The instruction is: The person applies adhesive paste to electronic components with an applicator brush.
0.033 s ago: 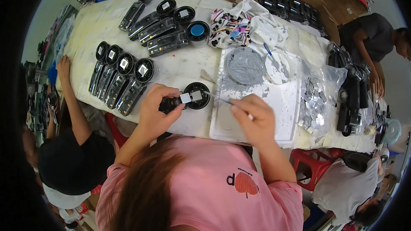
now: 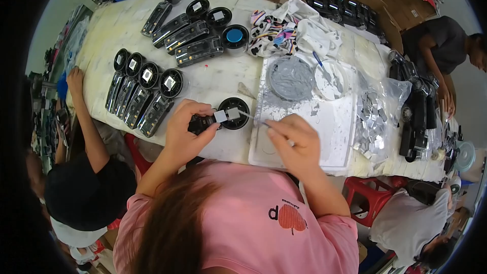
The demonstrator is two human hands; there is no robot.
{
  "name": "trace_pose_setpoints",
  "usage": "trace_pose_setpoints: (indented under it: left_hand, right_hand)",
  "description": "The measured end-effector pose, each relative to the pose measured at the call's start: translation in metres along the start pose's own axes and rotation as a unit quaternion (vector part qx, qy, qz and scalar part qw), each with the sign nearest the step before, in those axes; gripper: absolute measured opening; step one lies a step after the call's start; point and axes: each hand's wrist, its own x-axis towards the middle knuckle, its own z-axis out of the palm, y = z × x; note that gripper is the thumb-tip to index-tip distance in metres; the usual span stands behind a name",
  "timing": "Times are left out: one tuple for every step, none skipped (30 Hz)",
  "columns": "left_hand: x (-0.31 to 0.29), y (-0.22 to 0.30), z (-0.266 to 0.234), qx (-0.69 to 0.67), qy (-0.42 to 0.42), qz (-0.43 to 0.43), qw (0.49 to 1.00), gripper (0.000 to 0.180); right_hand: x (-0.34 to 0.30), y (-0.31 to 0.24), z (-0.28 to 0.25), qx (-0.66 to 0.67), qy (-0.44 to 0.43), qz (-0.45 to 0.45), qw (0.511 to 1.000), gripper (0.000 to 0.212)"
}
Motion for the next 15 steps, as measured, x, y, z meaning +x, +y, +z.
trace_pose_setpoints:
  left_hand:
    - [-0.001, 0.0, 0.001, -0.022, 0.02, -0.011, 0.999, 0.034]
    - [-0.003, 0.0, 0.003, -0.044, 0.04, -0.021, 0.998, 0.034]
    - [-0.005, -0.002, 0.004, -0.044, 0.04, -0.021, 0.998, 0.034]
    - [-0.007, -0.004, 0.005, -0.053, 0.042, -0.032, 0.997, 0.035]
    - [-0.009, -0.005, 0.006, -0.061, 0.044, -0.042, 0.996, 0.037]
    - [-0.009, -0.005, 0.006, -0.061, 0.044, -0.042, 0.996, 0.037]
    - [-0.009, -0.005, 0.007, -0.057, 0.043, -0.051, 0.996, 0.037]
    - [-0.01, -0.005, 0.007, -0.054, 0.042, -0.061, 0.996, 0.037]
    - [-0.01, -0.006, 0.008, -0.055, 0.042, -0.06, 0.996, 0.037]
    - [-0.012, -0.007, 0.01, -0.064, 0.046, -0.064, 0.995, 0.037]
    - [-0.012, -0.008, 0.01, -0.073, 0.049, -0.068, 0.994, 0.038]
    - [-0.012, -0.008, 0.011, -0.073, 0.049, -0.068, 0.994, 0.038]
    - [-0.011, -0.007, 0.012, -0.068, 0.057, -0.059, 0.994, 0.037]
    - [-0.01, -0.006, 0.013, -0.064, 0.064, -0.049, 0.995, 0.037]
    - [-0.007, -0.004, 0.013, -0.064, 0.063, -0.05, 0.995, 0.037]
  right_hand:
    - [-0.002, 0.001, 0.007, -0.004, -0.01, -0.04, 0.999, 0.021]
    - [-0.002, 0.002, 0.015, -0.004, -0.01, -0.04, 0.999, 0.021]
    - [-0.003, 0.003, 0.022, -0.019, -0.009, -0.088, 0.996, 0.024]
    - [-0.003, 0.005, 0.028, -0.032, -0.009, -0.137, 0.99, 0.026]
    - [-0.002, 0.008, 0.032, -0.064, -0.017, -0.173, 0.983, 0.027]
    - [-0.001, 0.007, 0.034, -0.063, -0.016, -0.173, 0.983, 0.027]
    - [0.001, 0.008, 0.036, -0.098, -0.051, -0.206, 0.972, 0.027]
    - [0.001, 0.008, 0.036, -0.132, -0.084, -0.238, 0.959, 0.026]
    - [0.0, 0.007, 0.034, -0.132, -0.084, -0.237, 0.959, 0.026]
    - [-0.001, 0.005, 0.028, -0.136, -0.092, -0.234, 0.958, 0.025]
    - [-0.002, 0.004, 0.021, -0.139, -0.101, -0.231, 0.958, 0.024]
    - [-0.001, 0.004, 0.013, -0.139, -0.101, -0.231, 0.958, 0.024]
    - [0.001, 0.005, 0.002, -0.169, -0.052, -0.223, 0.959, 0.024]
    - [0.002, 0.007, -0.007, -0.198, -0.004, -0.215, 0.956, 0.023]
    - [0.004, 0.011, -0.015, -0.221, 0.045, -0.181, 0.957, 0.022]
